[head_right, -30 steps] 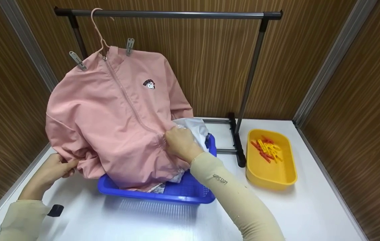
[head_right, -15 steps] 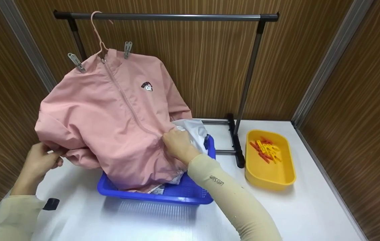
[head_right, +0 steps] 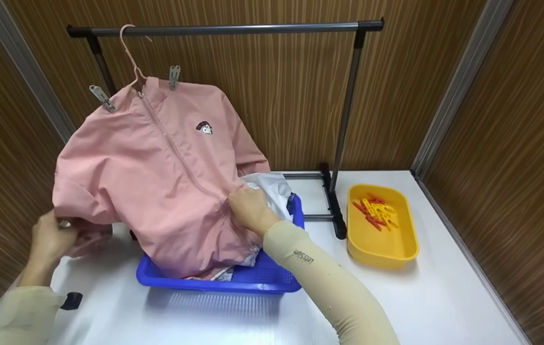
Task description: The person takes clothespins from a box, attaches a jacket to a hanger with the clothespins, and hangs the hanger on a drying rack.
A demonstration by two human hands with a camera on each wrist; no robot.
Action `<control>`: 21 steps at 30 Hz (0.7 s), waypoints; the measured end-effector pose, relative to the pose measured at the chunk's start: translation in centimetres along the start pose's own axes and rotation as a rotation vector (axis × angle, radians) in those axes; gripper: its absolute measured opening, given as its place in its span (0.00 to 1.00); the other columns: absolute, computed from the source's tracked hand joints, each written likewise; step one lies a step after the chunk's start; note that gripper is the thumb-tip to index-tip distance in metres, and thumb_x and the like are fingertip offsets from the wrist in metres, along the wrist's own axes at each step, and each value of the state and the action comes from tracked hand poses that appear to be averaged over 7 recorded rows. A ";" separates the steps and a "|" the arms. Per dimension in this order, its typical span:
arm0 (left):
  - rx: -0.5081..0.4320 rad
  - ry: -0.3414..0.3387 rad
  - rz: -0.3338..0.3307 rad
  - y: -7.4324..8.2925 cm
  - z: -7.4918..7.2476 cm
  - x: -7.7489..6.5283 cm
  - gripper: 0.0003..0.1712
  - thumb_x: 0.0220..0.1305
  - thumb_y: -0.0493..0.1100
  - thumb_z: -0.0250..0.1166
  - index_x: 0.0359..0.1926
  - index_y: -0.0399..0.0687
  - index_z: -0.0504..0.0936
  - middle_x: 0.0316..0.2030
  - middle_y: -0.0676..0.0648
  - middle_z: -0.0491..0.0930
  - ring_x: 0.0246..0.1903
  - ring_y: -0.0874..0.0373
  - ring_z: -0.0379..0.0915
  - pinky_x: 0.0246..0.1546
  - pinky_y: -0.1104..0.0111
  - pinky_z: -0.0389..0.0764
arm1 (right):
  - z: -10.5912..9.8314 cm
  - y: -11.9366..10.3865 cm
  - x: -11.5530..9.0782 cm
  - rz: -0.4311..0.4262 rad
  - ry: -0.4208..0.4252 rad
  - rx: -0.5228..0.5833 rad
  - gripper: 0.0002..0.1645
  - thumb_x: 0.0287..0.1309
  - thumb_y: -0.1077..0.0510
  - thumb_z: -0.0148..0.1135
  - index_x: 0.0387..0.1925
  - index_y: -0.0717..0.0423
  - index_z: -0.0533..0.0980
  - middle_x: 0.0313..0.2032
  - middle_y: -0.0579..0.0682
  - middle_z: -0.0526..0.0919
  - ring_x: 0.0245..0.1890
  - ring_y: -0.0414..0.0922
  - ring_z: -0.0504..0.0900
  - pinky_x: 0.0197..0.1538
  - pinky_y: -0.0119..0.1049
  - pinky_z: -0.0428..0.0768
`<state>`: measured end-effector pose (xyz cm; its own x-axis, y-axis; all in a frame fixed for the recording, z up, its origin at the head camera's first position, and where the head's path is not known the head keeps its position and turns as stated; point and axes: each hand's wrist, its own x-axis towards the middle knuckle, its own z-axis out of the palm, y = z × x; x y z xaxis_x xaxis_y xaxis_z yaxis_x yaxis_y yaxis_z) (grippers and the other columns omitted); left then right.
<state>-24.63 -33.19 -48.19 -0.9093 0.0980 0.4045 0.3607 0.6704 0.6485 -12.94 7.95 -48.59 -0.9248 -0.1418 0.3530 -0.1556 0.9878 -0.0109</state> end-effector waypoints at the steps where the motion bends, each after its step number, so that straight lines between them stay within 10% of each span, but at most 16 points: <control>1: 0.008 -0.054 -0.006 -0.2 0.2 -0.2 0.12 0.59 0.34 0.65 0.44 0.35 0.85 0.38 0.33 0.87 0.30 0.46 0.78 0.32 0.59 0.74 | 0.0 0.0 0.0 0.002 0.001 0.006 0.09 0.59 0.57 0.72 0.27 0.59 0.83 0.31 0.61 0.88 0.33 0.64 0.87 0.36 0.64 0.86; 9: 0.090 -0.296 0.045 -0.6 1.1 -1.4 0.19 0.68 0.49 0.71 0.38 0.32 0.87 0.40 0.31 0.90 0.42 0.41 0.86 0.39 0.58 0.81 | -0.2 0.2 0.3 0.011 -0.019 0.045 0.06 0.59 0.59 0.71 0.29 0.57 0.84 0.32 0.60 0.89 0.34 0.63 0.89 0.37 0.63 0.87; 21: 0.294 -0.236 0.117 4.3 -1.1 -3.7 0.34 0.67 0.63 0.72 0.15 0.46 0.74 0.26 0.34 0.84 0.27 0.42 0.79 0.30 0.47 0.79 | -3.2 0.8 1.1 0.025 -0.016 0.144 0.03 0.61 0.66 0.67 0.34 0.57 0.81 0.35 0.59 0.89 0.38 0.60 0.89 0.42 0.61 0.86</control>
<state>-19.52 -31.51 -46.17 -0.9006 0.3295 0.2836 0.4211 0.8232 0.3809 -12.98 8.77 -45.22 -0.9343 -0.1198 0.3357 -0.1799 0.9715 -0.1541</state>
